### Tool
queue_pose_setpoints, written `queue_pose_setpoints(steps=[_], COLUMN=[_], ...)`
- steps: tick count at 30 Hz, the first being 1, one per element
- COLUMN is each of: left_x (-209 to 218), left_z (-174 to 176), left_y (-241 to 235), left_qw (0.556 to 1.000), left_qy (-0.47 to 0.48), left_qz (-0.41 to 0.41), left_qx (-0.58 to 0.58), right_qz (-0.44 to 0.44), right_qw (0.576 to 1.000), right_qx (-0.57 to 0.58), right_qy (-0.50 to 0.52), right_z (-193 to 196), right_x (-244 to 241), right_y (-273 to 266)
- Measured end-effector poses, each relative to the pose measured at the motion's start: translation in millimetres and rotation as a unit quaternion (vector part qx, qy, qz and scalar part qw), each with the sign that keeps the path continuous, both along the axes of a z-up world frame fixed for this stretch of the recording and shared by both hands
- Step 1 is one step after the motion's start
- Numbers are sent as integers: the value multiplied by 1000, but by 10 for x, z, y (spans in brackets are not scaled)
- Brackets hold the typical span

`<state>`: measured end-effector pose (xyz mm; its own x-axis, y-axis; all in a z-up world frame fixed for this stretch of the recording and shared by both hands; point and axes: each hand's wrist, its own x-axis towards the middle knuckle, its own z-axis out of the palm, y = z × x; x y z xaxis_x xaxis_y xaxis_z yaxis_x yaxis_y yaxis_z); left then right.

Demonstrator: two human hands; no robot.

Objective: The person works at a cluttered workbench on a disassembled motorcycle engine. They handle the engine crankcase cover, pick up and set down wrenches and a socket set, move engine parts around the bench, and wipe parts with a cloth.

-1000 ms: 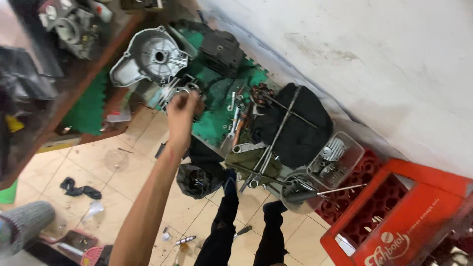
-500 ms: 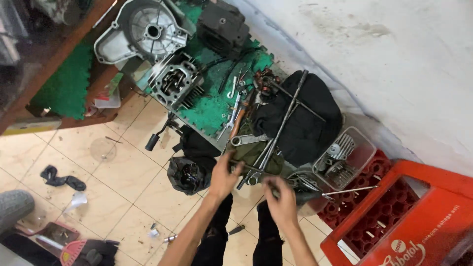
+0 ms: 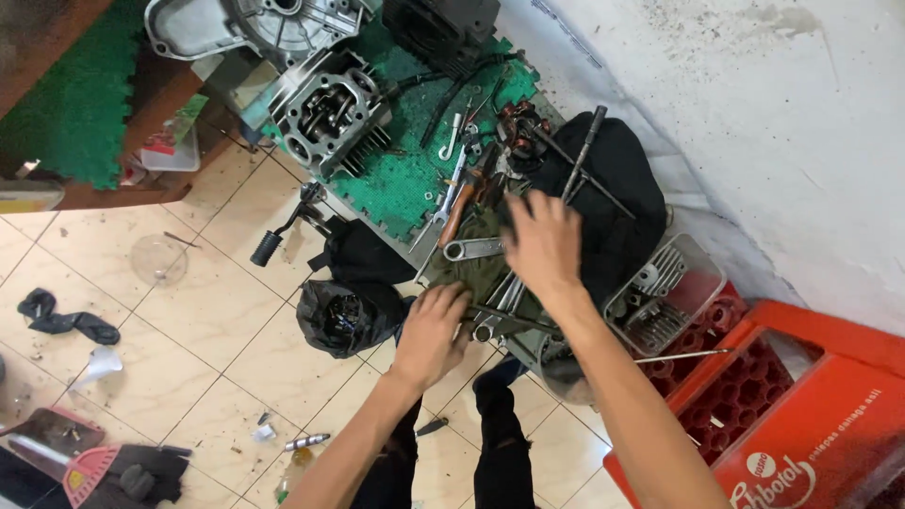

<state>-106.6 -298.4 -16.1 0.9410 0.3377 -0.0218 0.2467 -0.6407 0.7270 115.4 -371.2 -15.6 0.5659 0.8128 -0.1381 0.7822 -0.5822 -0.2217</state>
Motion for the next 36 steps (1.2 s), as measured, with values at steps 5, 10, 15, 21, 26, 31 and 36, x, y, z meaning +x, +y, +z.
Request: queue_pose_setpoints(steps=[5,10,15,21,26,31,36], left_x=[54,376,559,477,376,448,409], left_z=[-163,164,153,-109,-187,-106,-162], left_y=[-90,-6,39,41,-51,-112,78], left_qw=[993,994,988,991,993,997,937], left_qy=[27,42,88,66,-6,-57,-68], left_qz=[61,95,119,101,89,44,194], left_qx=[-98,-25,-40,-56,-82,-41,-281], right_qz=[-135,-232,-377,-493,-495,-364,-216], right_qw=[989,957,861,750,774,904,958], right_qx=[54,172,330,414,365,226,133], right_qy=[19,11,87,152,153,1,131], right_z=[168,251,351,-168,-205,302,379], right_x=[-51,-25,137,252,38,-446,-1035], right_y=[-631,-969,-1201,-1652,-1659,-972,-651])
